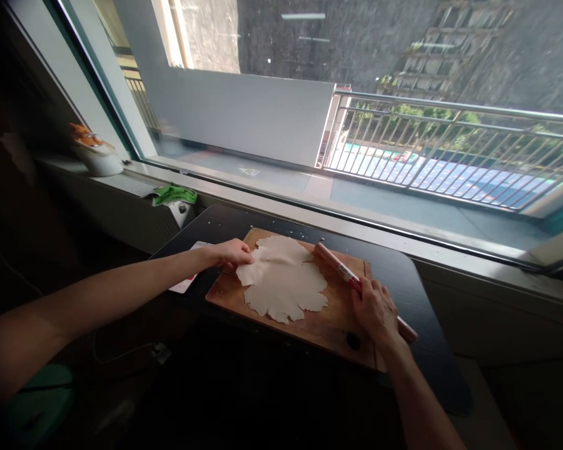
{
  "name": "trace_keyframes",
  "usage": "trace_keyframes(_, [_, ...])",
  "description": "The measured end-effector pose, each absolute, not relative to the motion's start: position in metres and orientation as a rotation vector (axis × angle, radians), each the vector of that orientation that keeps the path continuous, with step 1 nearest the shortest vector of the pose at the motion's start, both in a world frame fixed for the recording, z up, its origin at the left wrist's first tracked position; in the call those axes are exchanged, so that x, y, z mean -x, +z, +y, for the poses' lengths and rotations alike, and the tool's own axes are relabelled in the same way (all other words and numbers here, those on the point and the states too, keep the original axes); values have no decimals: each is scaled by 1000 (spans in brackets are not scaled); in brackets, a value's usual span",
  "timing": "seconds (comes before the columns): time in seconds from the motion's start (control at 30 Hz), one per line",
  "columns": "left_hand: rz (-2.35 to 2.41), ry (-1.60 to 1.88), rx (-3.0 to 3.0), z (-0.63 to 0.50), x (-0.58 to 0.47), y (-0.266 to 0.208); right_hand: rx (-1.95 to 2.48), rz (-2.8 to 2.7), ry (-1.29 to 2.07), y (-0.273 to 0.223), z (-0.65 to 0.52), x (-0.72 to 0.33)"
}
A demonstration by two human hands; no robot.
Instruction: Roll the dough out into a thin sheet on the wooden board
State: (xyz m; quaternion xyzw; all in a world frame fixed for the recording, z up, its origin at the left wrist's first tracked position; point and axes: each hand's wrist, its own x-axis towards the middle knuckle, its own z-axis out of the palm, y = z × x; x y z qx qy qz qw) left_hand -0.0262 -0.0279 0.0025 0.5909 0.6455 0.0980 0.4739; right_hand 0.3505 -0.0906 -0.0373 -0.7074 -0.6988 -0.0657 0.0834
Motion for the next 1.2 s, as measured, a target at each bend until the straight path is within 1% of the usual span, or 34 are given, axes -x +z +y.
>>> trace_keyframes(0.1, [1654, 98, -1616, -29, 37, 7, 2036, -2142, -78, -34, -86, -355])
trace_keyframes(0.2, [1917, 29, -1916, -21, 42, 10, 1837, -2222, 4, -28, -78, -344])
trace_keyframes(0.27, [2065, 90, -2067, -12, 39, 13, 1703, -2299, 10, -24, -69, -326])
trace_keyframes(0.33, [2093, 233, -2176, -3, 27, 15, 1605, -2393, 34, -20, -57, -303])
trace_keyframes(0.47, [1895, 507, -2427, 3, -11, 8, 1496, -2514, 134, -18, -34, -262])
trace_keyframes(0.53, [1715, 462, -2555, -4, -26, -4, 1545, -2467, 58, -21, -29, -250])
trace_keyframes(0.6, [1568, 335, -2632, -18, -32, -20, 1629, -2408, -51, -28, -30, -245])
trace_keyframes(0.7, [1445, 227, -2656, -30, -31, -37, 1633, -2441, -118, -40, -34, -246])
trace_keyframes(0.8, [1471, 201, -2608, -10, -36, -35, 1595, -2486, -128, -41, -17, -250])
trace_keyframes(0.9, [1651, 141, -2439, 32, -51, -20, 1780, -2392, -153, -33, 18, -249])
trace_keyframes(1.0, [1688, 76, -2359, 51, -56, -10, 1933, -2296, -161, -32, 31, -248])
trace_keyframes(1.1, [1519, 60, -2485, 30, -44, -14, 1717, -2424, -224, -46, 7, -254])
trace_keyframes(1.2, [1366, 141, -2616, 11, -34, -22, 1501, -2461, -297, -56, -13, -258])
